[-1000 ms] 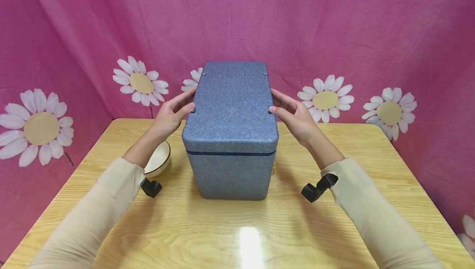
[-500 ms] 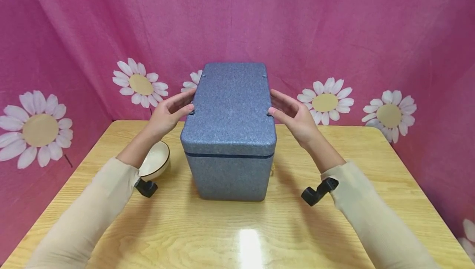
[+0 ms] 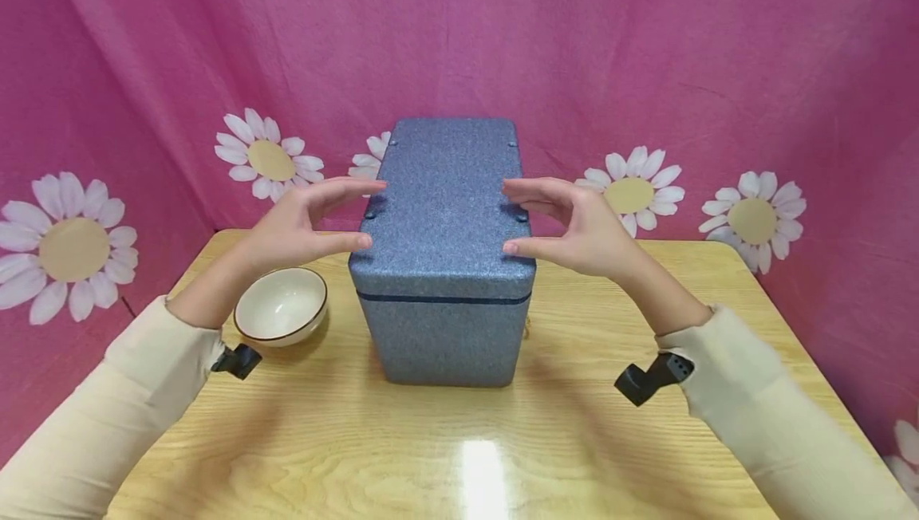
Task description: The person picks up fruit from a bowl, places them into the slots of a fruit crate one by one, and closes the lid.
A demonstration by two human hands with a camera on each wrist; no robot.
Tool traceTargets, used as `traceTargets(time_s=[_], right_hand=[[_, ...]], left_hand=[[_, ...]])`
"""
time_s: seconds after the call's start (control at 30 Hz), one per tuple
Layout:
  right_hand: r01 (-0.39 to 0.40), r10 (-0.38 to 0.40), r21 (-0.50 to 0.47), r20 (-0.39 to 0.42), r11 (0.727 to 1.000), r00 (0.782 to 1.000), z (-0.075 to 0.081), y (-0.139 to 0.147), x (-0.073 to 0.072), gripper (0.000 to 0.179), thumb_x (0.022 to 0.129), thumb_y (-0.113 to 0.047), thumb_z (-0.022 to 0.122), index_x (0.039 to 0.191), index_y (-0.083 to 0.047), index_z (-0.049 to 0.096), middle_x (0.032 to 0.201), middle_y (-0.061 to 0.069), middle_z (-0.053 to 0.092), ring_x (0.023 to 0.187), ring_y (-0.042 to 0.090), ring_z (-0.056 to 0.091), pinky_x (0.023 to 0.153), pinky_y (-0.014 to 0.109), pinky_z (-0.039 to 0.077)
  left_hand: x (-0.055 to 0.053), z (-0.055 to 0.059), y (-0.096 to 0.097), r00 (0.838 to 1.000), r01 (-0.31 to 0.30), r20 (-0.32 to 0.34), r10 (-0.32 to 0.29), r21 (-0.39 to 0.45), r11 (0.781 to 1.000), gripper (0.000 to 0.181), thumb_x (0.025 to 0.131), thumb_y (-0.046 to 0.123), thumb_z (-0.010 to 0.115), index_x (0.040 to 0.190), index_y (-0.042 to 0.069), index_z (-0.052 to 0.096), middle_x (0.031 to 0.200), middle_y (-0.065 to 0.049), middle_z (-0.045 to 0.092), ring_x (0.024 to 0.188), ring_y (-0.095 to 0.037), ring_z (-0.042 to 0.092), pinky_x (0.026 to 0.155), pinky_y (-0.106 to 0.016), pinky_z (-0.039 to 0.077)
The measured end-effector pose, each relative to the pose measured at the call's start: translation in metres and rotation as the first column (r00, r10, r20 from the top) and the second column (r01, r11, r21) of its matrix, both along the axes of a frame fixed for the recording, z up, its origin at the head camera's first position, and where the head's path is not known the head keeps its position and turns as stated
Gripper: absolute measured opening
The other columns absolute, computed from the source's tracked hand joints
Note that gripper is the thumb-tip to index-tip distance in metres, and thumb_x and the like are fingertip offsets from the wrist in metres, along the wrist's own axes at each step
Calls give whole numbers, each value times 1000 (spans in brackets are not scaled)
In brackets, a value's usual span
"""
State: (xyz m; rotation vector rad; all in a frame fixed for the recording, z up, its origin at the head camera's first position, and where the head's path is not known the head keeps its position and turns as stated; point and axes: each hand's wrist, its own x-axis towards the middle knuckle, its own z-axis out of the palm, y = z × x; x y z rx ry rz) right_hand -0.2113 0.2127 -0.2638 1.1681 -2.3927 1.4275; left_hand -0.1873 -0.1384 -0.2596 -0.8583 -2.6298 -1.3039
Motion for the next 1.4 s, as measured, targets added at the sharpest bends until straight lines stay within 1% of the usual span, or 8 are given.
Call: traceTargets(time_s=[0.13, 0.2, 0.33, 0.57, 0.87, 1.1, 1.27, 1.4], right_hand=[[28, -26, 64, -39, 998, 999, -1, -2, 0, 63, 69, 3, 82, 128, 0, 58, 126, 17, 63, 117, -4, 58, 101, 11, 43], [26, -24, 67, -29, 997, 999, -2, -2, -1, 63, 70, 2, 82, 128, 0, 58, 126, 11, 65, 117, -5, 57, 101, 10, 43], [15, -15, 66, 4, 998, 1000, -2, -2, 0, 61, 70, 0, 82, 127, 2, 59, 125, 0, 66, 118, -6, 56, 102, 10, 42], [10, 6, 137, -115, 990, 993, -3, -2, 0, 59, 69, -2, 83, 124, -1, 62, 123, 17, 65, 117, -10, 54, 102, 7, 40], [14, 5, 119, -163, 993, 987, 1, 0, -5, 60, 67, 2, 83, 123, -2, 64, 120, 16, 67, 116, -8, 55, 101, 9, 41], [-6, 21, 107, -134, 994, 991, 6, 0, -12, 63, 67, 1, 84, 126, 0, 61, 125, 12, 65, 117, -6, 57, 102, 11, 42], [50, -33, 190, -92, 980, 995, 7, 0, -32, 64, 72, -6, 83, 130, -3, 58, 131, 16, 61, 122, -7, 52, 103, 9, 40], [111, -110, 224, -19, 968, 994, 2, -2, -56, 62, 75, -12, 81, 132, -8, 58, 136, 11, 58, 130, 8, 52, 108, 18, 40]], left_hand=[[-1, -4, -2, 997, -20, -80, 10, -127, 992, 60, 79, 30, 79, 134, 19, 56, 140, 1, 55, 137, -15, 44, 116, -41, 33], [-2, -7, -4, 995, -23, -104, 9, -141, 990, 59, 78, 32, 79, 132, 21, 58, 140, 1, 56, 135, -14, 45, 115, -41, 35], [-4, -10, -5, 989, -11, -148, -10, -138, 990, 58, 77, 32, 80, 130, 21, 60, 138, 2, 57, 135, -14, 46, 114, -41, 36], [-4, -21, -5, 968, 25, -245, -49, -102, 994, 56, 79, 27, 78, 130, 17, 59, 137, -1, 58, 137, -18, 44, 115, -43, 35], [-5, -31, -1, 951, 30, -308, -27, 6, 1000, 53, 81, 21, 76, 131, 15, 60, 138, -3, 58, 134, -18, 48, 112, -44, 38], [-9, -17, 0, 969, 19, -246, -31, -50, 999, 54, 80, 26, 77, 131, 17, 60, 140, -2, 55, 135, -17, 46, 113, -43, 36], [-28, -9, 3, 992, -6, -128, -13, -145, 989, 63, 81, 34, 75, 138, 20, 52, 150, 2, 44, 144, -17, 33, 118, -46, 28], [-46, -6, 8, 998, -24, -70, 10, -206, 978, 66, 81, 36, 73, 140, 19, 50, 152, 0, 40, 146, -19, 30, 119, -47, 27]])
